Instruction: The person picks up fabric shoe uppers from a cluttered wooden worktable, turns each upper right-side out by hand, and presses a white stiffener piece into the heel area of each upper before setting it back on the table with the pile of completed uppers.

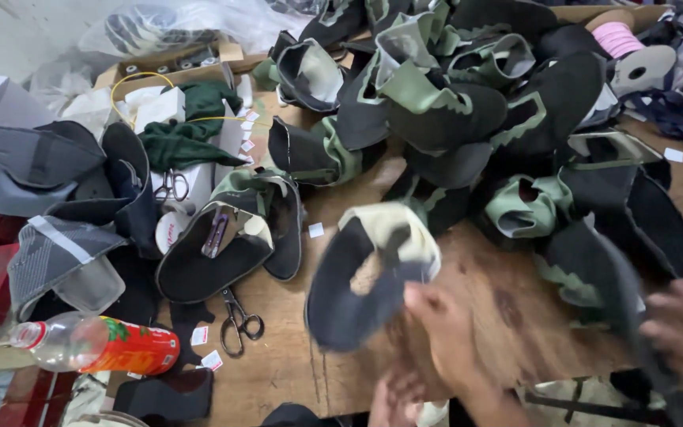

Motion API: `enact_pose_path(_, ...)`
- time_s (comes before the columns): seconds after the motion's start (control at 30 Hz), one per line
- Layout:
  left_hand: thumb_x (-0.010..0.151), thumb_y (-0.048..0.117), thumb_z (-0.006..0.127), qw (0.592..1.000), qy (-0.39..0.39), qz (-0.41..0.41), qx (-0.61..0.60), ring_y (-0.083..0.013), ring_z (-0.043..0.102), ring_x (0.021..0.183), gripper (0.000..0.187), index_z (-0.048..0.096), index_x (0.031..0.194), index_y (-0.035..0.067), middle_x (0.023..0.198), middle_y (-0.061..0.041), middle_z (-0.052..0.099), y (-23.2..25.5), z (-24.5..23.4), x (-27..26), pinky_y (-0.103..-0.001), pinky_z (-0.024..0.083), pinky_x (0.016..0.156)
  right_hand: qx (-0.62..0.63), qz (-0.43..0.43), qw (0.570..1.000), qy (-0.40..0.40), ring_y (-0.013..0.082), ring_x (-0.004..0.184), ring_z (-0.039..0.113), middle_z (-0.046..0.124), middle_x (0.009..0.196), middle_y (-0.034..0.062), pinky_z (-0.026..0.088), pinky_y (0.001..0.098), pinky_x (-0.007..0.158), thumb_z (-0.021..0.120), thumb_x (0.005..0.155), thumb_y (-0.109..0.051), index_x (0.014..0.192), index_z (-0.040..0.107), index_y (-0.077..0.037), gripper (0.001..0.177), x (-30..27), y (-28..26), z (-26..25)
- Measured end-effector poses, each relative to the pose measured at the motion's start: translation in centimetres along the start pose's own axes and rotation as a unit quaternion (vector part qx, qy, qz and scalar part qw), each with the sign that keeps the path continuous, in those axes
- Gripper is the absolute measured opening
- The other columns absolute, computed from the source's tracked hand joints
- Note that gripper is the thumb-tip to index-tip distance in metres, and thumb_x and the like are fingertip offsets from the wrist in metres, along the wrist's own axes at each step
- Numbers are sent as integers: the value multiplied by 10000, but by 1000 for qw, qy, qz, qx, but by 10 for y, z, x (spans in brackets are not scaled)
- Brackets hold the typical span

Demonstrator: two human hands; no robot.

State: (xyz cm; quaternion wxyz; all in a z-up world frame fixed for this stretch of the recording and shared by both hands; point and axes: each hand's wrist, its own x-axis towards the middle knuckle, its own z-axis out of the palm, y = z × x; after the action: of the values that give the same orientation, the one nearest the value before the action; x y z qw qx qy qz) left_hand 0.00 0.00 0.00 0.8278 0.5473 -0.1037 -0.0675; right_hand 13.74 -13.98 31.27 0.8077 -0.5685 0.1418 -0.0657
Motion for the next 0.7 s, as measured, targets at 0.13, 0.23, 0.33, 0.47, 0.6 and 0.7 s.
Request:
enact_pose_path(0.13,995,487,674,999,16,-32,-40,-200,673,1135,639,694,1290,-80,1223,-128,741,267,116,100,-300,497,991,-3,118,993,30,143,751,667,728,881,78,547,302,688,771,865,-93,1114,764,49,287,-54,67,-70)
enact_pose_path(0.23,958,395,719,866,357,-348,-31,-214,681,1049,593,710,1288,-97,1163,-110,756,244,107,120,-351,543,926,21,149,987,-63,172,784,745,791,875,101,615,318,725,754,815,-91,1095,757,5,296,-65,81,-123)
enact_pose_path(0.33,939,75,638,926,189,173,276,-213,662,1053,342,652,1263,-34,1167,-119,713,342,125,129,-350,510,889,-290,-132,943,-92,117,836,766,793,918,53,589,249,765,824,850,-124,1055,820,-12,234,-69,42,-147)
enact_pose_path(0.47,764,0,731,874,135,186,429,-268,709,853,392,741,1146,89,941,-106,744,377,131,140,-350,559,754,-325,-215,921,13,150,884,680,725,1012,116,542,262,738,783,808,-147,1197,675,8,433,-58,-61,-98)
enact_pose_path(0.6,742,19,795,869,67,221,437,-324,691,881,377,711,1101,97,954,-126,711,380,138,149,-386,550,774,-437,-240,867,15,267,847,699,733,1027,156,535,336,752,811,800,-166,1246,668,-4,495,-32,-83,-64)
enact_pose_path(0.7,754,35,805,856,62,204,472,-345,690,939,397,699,1133,88,1039,-138,707,383,125,156,-412,556,802,-418,-235,877,-29,309,902,725,748,1065,136,561,373,785,732,849,-31,1206,723,-58,358,-14,-86,-65)
